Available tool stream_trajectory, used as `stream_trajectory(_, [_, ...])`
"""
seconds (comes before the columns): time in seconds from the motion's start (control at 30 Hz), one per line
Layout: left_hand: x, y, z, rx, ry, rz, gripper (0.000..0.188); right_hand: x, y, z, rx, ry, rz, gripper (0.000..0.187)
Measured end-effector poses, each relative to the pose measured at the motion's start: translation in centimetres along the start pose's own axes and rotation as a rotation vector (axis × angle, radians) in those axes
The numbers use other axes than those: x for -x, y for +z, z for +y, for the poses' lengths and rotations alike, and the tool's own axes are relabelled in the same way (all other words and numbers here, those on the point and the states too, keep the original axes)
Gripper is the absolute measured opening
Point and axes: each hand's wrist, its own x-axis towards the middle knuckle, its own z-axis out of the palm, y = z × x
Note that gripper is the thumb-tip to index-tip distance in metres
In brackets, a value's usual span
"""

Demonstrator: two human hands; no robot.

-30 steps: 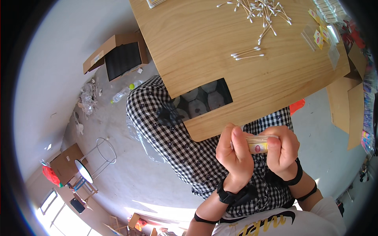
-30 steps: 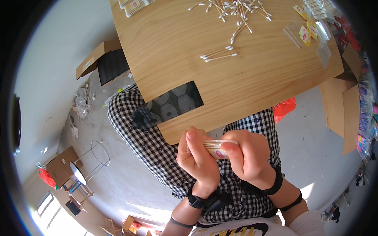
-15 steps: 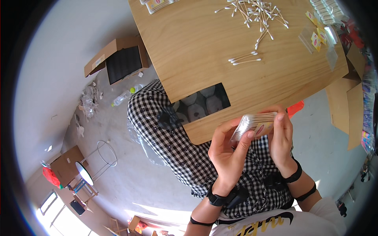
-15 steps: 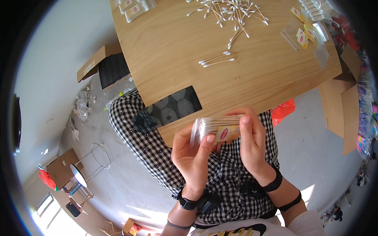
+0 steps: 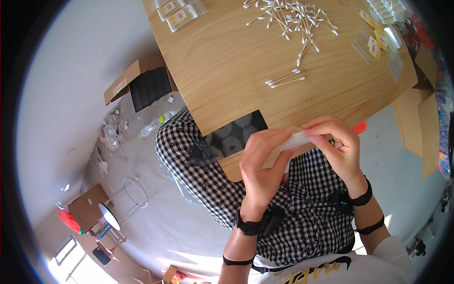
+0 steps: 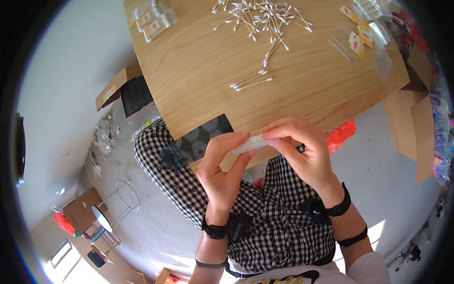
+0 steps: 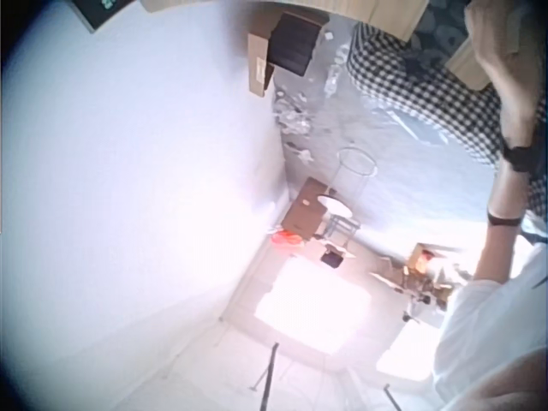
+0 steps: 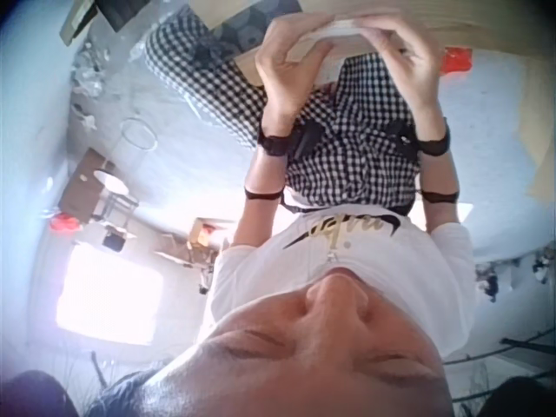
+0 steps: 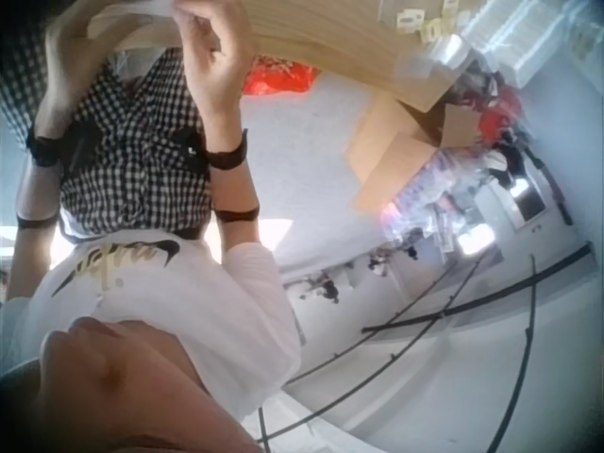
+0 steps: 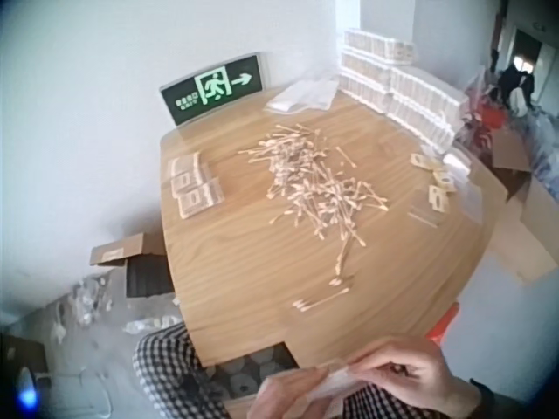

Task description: Packing small groups of cotton swabs into plastic bags.

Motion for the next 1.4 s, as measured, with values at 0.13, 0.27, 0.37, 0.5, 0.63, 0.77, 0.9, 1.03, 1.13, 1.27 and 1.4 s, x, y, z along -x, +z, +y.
stream_trajectory(0.13, [0.5,0.2,-0.1,0.119,-0.088,-0.033,0.029,0.2,0.0,0.2,-0.046,0.035,0.005,0.005])
stream_trajectory(0.27, [0.4,0.2,0.2,0.165,-0.116,-0.028,0.024,-0.1,-0.2,0.1,-0.041,0.005,-0.007,0.004])
stream_trajectory(0.37, [0.2,0.3,0.2,0.071,-0.014,-0.001,0.022,-0.4,-0.3,-0.3,-0.002,0.018,-0.034,0.004])
stream_trajectory(0.5, [0.4,0.7,1.4,-0.060,0.136,0.076,0.021,-0.1,-0.5,-0.2,0.094,-0.102,0.002,0.005])
stream_trajectory(0.63, [0.8,0.7,0.3,0.055,0.048,0.089,0.020,-0.5,-0.4,-0.6,0.101,-0.084,0.000,0.007])
stream_trajectory(0.77, [0.2,1.1,-0.2,0.133,-0.031,0.096,0.019,0.4,-0.3,-0.4,0.168,-0.136,-0.008,0.009])
stream_trajectory(0.9, [1.1,0.5,-0.1,0.060,0.031,0.038,0.014,-0.3,0.2,-0.1,0.081,0.003,0.011,0.009])
stream_trajectory(1.03, [1.1,0.7,0.1,0.220,-0.154,0.011,0.017,0.5,0.3,-0.8,-0.043,0.118,-0.059,0.009])
stream_trajectory(1.13, [0.6,1.3,0.1,0.335,-0.239,0.012,0.017,0.4,1.2,-0.9,-0.303,0.320,-0.010,0.011])
stream_trajectory(1.27, [0.5,1.9,0.3,0.454,-0.361,0.085,0.012,-0.1,1.3,-0.5,-0.443,0.440,0.000,0.009])
stream_trajectory(1.4, [0.6,1.5,0.1,0.514,-0.428,0.085,0.011,-0.7,0.5,-1.2,-0.486,0.574,-0.052,0.008])
